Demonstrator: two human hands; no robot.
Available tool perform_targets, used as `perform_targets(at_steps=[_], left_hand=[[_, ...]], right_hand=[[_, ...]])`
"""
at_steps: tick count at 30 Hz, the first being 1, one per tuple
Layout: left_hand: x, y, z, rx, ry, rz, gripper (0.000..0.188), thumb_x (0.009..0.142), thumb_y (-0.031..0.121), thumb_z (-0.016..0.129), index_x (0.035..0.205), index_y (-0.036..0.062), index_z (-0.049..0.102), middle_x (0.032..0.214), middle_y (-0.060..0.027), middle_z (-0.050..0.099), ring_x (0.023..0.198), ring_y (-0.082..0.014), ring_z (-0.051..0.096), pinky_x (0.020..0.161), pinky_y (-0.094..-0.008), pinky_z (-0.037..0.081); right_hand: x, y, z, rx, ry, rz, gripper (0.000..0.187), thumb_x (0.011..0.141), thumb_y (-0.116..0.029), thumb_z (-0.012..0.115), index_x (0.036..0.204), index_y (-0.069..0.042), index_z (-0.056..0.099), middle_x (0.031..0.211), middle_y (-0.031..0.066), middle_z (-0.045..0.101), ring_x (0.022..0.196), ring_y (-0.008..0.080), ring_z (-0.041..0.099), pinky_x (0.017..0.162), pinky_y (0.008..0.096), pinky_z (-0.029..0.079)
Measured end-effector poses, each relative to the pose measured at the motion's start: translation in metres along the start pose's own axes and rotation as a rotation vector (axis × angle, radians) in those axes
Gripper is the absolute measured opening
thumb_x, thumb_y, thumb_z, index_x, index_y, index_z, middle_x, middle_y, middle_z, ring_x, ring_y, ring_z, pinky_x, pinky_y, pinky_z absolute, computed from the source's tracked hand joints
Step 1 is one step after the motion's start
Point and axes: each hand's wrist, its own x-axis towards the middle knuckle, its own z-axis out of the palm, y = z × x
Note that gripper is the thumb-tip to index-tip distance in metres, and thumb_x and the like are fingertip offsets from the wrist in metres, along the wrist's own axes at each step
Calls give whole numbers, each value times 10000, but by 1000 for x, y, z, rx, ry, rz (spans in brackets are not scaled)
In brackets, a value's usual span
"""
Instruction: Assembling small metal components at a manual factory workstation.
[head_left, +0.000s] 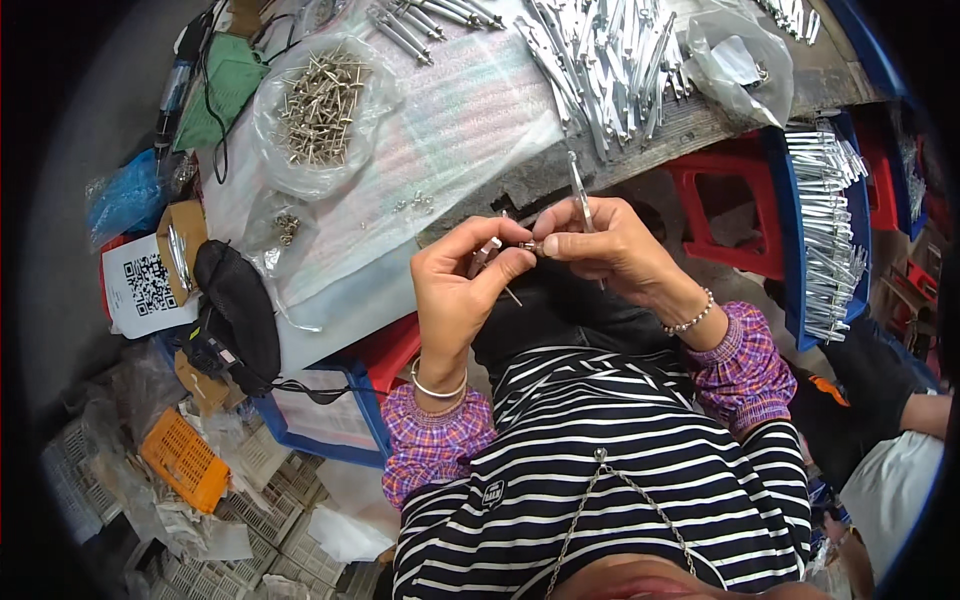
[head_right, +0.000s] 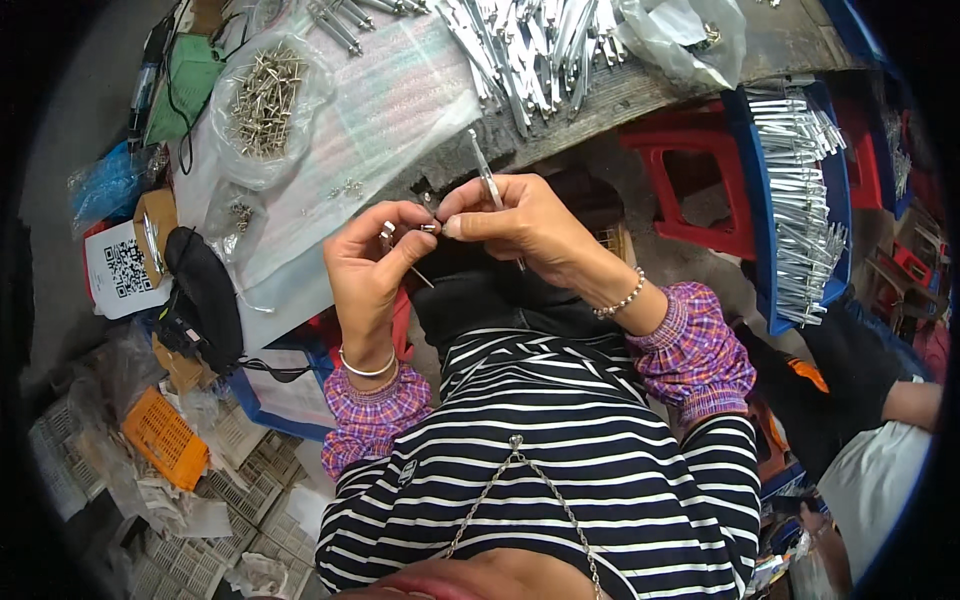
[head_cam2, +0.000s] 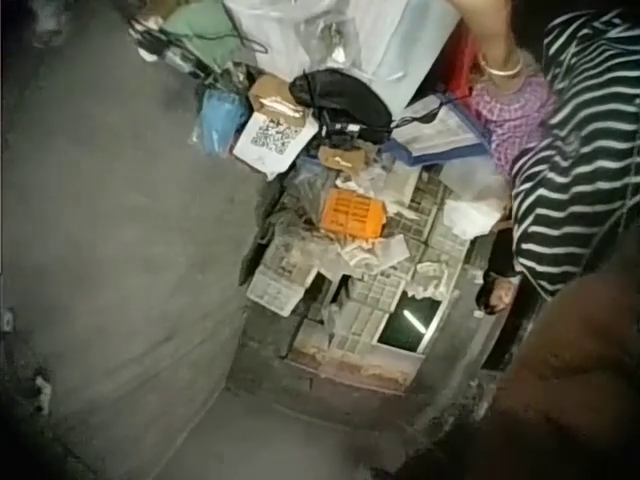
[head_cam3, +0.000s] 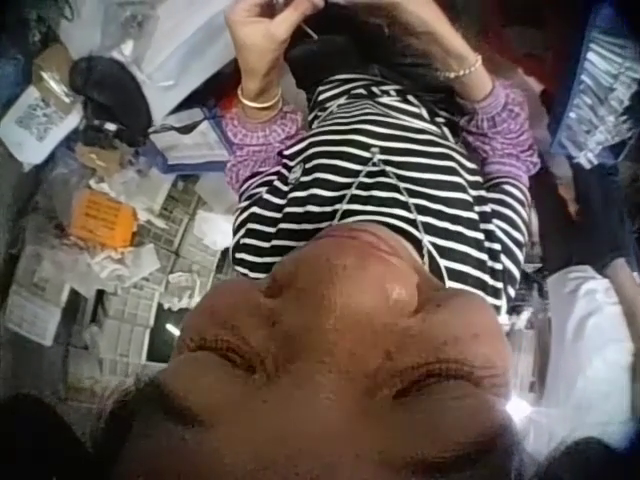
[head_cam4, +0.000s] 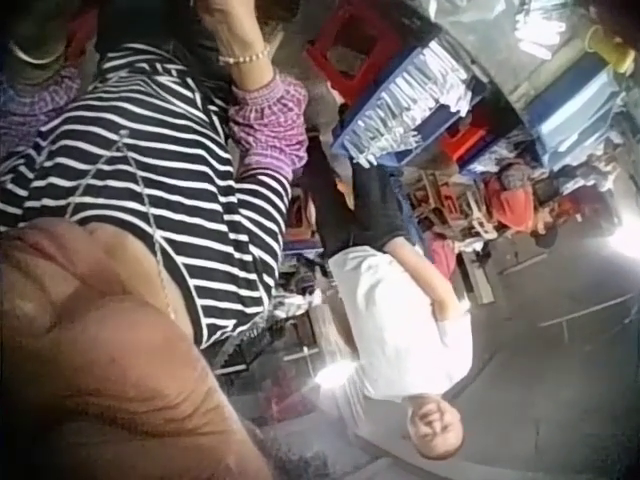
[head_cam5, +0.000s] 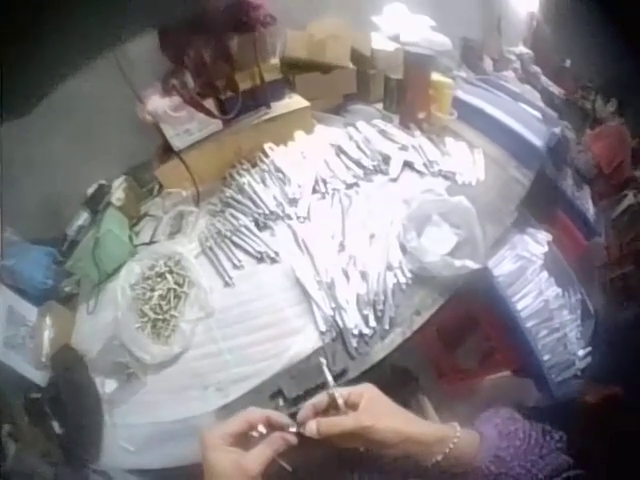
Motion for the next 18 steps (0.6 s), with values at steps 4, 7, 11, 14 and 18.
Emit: perform_targets(at_steps=[4,7,11,14,18], left_hand=[[-2,2,5,33,10,-56,141,731,-67,683,860,-21,647,791,-16,617,713,-67,543,650,-182,423],[-1,0,5,42,-9,-76,146,724,-78,681,855,-22,649,786,-7,607,694,-55,516,626,-175,393],[1,-1,2,111,-41,-74,159,710,-89,681,852,-26,649,794,-11,606,707,-56,514,631,-179,388],[2,-4,1,116,-63,-79,171,699,-95,685,853,-28,651,813,-28,612,728,-71,534,643,-184,399],[2,-4,2,125,-93,-38,187,677,-99,696,846,-27,657,834,-54,621,756,-97,561,656,-192,414]], right_hand=[[-1,5,-5,-7,0,-22,165,793,-79,671,945,-35,624,739,-16,591,491,7,388,418,162,247],[-1,6,-7,-3,-9,-22,167,795,-77,670,949,-31,623,751,-11,597,499,6,397,421,158,252],[-1,5,-6,-18,0,-28,182,794,-81,675,958,-22,621,764,-8,604,517,0,413,430,149,260],[-1,4,-5,-60,13,-32,204,788,-90,685,967,-15,620,764,-12,602,536,-4,426,441,144,268],[-3,4,-4,-83,16,-55,221,784,-95,693,975,-12,620,763,-13,601,552,-3,439,449,143,277]])
